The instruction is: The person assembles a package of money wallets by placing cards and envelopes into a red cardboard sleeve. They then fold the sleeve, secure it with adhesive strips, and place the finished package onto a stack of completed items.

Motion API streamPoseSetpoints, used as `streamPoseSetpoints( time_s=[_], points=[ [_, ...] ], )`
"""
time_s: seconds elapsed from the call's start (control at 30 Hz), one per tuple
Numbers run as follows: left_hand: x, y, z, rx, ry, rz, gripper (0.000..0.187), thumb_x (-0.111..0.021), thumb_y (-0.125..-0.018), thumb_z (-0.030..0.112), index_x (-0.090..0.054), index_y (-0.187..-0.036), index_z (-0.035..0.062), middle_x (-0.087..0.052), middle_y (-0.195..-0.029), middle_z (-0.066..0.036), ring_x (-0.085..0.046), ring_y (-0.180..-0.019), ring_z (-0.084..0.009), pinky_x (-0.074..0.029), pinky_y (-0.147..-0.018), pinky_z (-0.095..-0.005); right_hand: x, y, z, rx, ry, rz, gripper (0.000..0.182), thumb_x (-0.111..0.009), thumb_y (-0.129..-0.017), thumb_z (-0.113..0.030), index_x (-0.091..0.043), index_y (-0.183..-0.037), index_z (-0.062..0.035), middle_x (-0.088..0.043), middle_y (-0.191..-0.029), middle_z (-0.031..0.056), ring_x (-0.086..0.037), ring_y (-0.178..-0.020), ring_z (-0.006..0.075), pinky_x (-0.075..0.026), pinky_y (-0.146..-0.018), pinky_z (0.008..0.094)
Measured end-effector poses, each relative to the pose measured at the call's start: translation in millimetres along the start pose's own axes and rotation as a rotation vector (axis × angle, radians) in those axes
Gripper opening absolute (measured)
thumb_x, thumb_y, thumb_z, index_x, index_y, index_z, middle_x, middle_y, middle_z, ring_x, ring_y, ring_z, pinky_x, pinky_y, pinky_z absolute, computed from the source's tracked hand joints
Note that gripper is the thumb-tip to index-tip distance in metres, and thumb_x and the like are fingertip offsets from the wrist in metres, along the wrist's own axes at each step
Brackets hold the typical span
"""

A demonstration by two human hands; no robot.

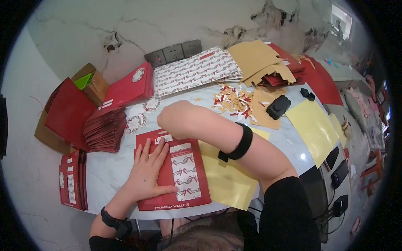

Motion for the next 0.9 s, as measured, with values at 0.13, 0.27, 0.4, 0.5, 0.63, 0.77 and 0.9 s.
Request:
streamPoseSetpoints(
  time_s=[0.13, 0.27, 0.4, 0.5, 0.63, 0.77, 0.9],
  points=[
    [-3, 1, -2, 0.009, -0.008, 0.028, 0.118, -0.064, -0.069, 0.079, -0.032, -0.151, 0.0010, -0.025, -0.160, -0.018, -0.016, -0.145, -0.0518, -0.011, -0.116, -0.0621, 10, 3, -12, 0.066, -0.068, -0.162, 0.014, -0.077, -0.067, -0.009, -0.073, -0.080, -0.0069, -0.070, -0.077, 0.0112, -0.070, -0.076, 0.0288, -0.054, -0.066, 0.0395],
    [-2, 2, -2, 0.000, 0.003, 0.024, 0.117, -0.062, -0.070, 0.081, -0.033, -0.151, 0.0012, -0.026, -0.160, -0.018, -0.016, -0.145, -0.0528, -0.011, -0.116, -0.0629, -21, -5, -12, 0.160, -0.193, -0.428, 0.022, -0.081, -0.070, -0.017, -0.071, -0.084, -0.0038, -0.070, -0.078, 0.0121, -0.069, -0.078, 0.0291, -0.053, -0.069, 0.0408],
    [-5, 2, -3, 0.020, -0.008, -0.013, 0.118, -0.061, -0.070, 0.083, -0.033, -0.151, 0.0017, -0.026, -0.160, -0.017, -0.016, -0.145, -0.0529, -0.011, -0.116, -0.0625, -22, 16, -21, 0.163, -0.403, -0.153, 0.034, -0.080, -0.075, -0.020, -0.064, -0.098, -0.0008, -0.069, -0.091, 0.0120, -0.067, -0.088, 0.0293, -0.052, -0.077, 0.0403],
    [-4, 3, -3, 0.010, 0.017, 0.038, 0.118, -0.061, -0.069, 0.083, -0.034, -0.152, 0.0033, -0.026, -0.160, -0.018, -0.015, -0.145, -0.0525, -0.011, -0.116, -0.0621, -35, 25, -18, 0.154, -0.421, 0.007, 0.026, -0.077, -0.079, -0.017, -0.064, -0.095, -0.0013, -0.067, -0.091, 0.0116, -0.066, -0.091, 0.0299, -0.052, -0.078, 0.0408],
    [-3, 3, -3, 0.023, 0.033, 0.058, 0.116, -0.061, -0.069, 0.082, -0.034, -0.152, 0.0061, -0.026, -0.160, -0.019, -0.014, -0.146, -0.0518, -0.010, -0.117, -0.0618, -45, 34, -13, 0.108, -0.402, 0.043, 0.023, -0.075, -0.081, -0.013, -0.064, -0.097, -0.0020, -0.066, -0.091, 0.0113, -0.065, -0.093, 0.0293, -0.052, -0.080, 0.0408],
    [-2, 2, -2, 0.015, 0.006, 0.048, 0.111, -0.061, -0.070, 0.082, -0.036, -0.153, 0.0120, -0.026, -0.160, -0.019, -0.015, -0.145, -0.0522, -0.010, -0.117, -0.0617, -54, 33, -9, 0.168, -0.461, 0.119, 0.024, -0.076, -0.080, -0.011, -0.063, -0.099, -0.0024, -0.065, -0.091, 0.0110, -0.065, -0.092, 0.0296, -0.052, -0.080, 0.0407],
    [-2, 1, -2, 0.017, 0.034, 0.045, 0.109, -0.061, -0.070, 0.082, -0.039, -0.152, 0.0146, -0.026, -0.159, -0.019, -0.016, -0.145, -0.0529, -0.011, -0.116, -0.0622, -50, 33, -9, 0.135, -0.504, 0.107, 0.022, -0.075, -0.079, -0.009, -0.064, -0.097, -0.0020, -0.066, -0.091, 0.0107, -0.065, -0.091, 0.0296, -0.052, -0.080, 0.0405]
  ],
)
Point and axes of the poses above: each hand's wrist, its own y-axis away from the middle knuckle, its own x-axis out of the back of the hand, z = x × y, the point moved 5 cm from there along -y, towards the middle knuckle
